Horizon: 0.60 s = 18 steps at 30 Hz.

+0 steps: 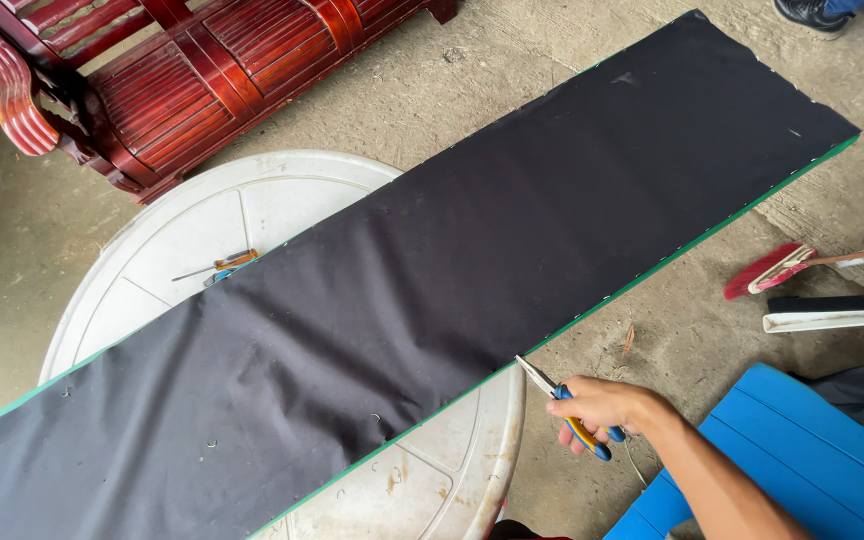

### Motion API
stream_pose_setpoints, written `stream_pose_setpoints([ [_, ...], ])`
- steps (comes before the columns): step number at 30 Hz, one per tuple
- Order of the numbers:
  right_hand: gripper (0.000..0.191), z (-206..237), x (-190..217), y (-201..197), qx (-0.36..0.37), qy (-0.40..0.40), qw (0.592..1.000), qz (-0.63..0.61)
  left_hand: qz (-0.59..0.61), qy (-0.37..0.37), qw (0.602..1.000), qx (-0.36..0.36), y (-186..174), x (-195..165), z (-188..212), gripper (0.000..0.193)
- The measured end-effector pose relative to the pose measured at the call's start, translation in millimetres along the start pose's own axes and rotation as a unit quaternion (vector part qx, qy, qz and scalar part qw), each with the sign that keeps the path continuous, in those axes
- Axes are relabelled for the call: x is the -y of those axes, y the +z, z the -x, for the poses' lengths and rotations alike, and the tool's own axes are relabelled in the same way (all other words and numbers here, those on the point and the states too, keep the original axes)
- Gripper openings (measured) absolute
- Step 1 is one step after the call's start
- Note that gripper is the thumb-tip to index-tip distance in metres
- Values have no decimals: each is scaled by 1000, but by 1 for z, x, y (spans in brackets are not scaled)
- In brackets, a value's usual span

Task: The person uses pliers to remove staples from the edge of a black fabric cover laid over a green board. The person works along the edge, pulling out staples one by one and placing them aside.

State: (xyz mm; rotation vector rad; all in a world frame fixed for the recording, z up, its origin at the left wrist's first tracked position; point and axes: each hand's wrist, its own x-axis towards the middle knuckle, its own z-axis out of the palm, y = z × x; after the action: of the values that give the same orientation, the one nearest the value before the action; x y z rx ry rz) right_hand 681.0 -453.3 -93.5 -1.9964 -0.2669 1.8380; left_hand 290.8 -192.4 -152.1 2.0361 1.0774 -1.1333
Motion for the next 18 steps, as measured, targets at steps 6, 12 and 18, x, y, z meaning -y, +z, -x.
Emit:
stream_pose_setpoints([
  [6,43,-6,-2,11,27,2,992,-124,-11,267,899,-346,-28,-52,16,52],
  [12,39,0,19,-5,10,32,999,3,-74,361,862,-349,-91,-190,19,54],
  [18,43,-2,18,7,-38,-10,993,113,-132,344,860,-353,-83,-203,5,66],
])
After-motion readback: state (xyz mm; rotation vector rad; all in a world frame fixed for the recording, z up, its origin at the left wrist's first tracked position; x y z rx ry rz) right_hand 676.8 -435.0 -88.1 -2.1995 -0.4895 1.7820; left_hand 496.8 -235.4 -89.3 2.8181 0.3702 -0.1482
